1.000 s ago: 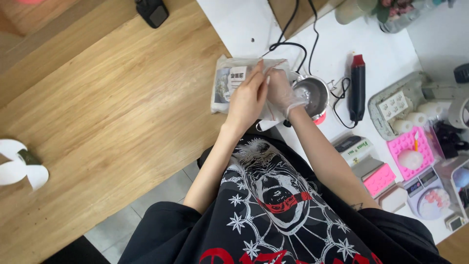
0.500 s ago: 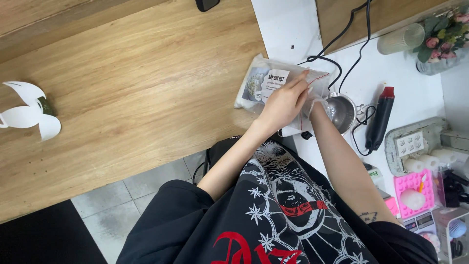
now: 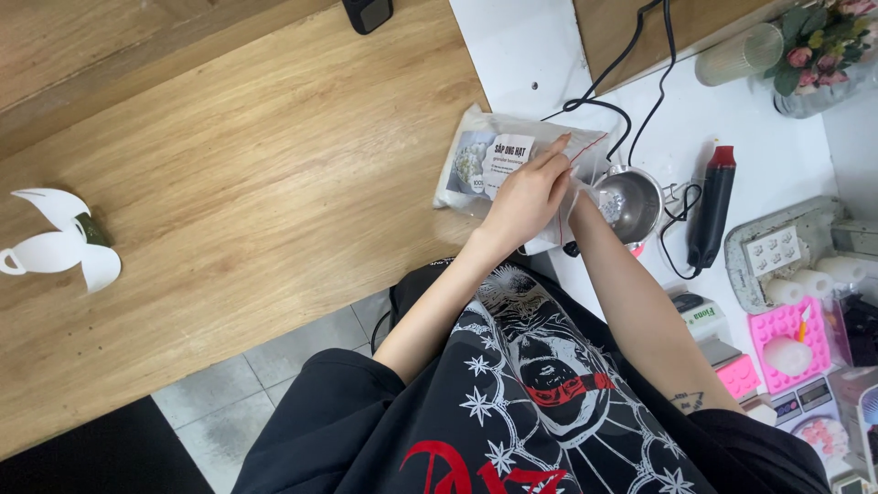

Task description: Preparing wax for candle making by melting it in a pot and stirring.

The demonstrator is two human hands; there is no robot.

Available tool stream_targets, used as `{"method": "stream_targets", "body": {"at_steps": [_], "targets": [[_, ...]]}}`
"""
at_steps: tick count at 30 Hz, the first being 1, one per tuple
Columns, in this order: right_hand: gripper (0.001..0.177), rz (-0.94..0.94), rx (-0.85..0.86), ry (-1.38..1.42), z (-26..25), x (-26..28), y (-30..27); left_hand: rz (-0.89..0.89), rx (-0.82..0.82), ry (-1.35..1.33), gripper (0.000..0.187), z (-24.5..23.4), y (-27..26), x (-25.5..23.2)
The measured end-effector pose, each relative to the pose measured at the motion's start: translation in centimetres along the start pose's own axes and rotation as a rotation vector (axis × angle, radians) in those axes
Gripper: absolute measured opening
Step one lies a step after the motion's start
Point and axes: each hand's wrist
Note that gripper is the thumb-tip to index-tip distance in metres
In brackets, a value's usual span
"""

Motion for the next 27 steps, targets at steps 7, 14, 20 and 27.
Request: {"method": "stream_targets", "body": {"at_steps": [7, 14, 20, 27], "targets": [[0.035, 0.02, -0.168, 0.252, -0.4, 1.0, -3.4, -0.023, 0.052, 0.018, 0.016, 0.0, 0.4, -0.5], [0.021, 0.178, -0.481, -0.179, 1.3, 13.1, -8.1, 0.001, 0.071, 0.066, 0.018, -1.1, 0.8, -1.0], [0.036, 0.102, -0.476, 0.334, -1.3, 14.2, -12.0, -0.072, 0.093, 0.051, 0.014, -1.9, 1.2, -1.4], [0.034, 0.044, -0.575, 0.344, -4.9, 14.1, -17.8, -0.112, 0.121, 0.039, 0.017, -2.0, 1.5, -1.9]]}}
Point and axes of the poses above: each hand's wrist, its own y-axis towards the middle knuckle, its own z-axis out of the palm, x = y × z, and after that the axes turned 11 degrees about x, right-handed
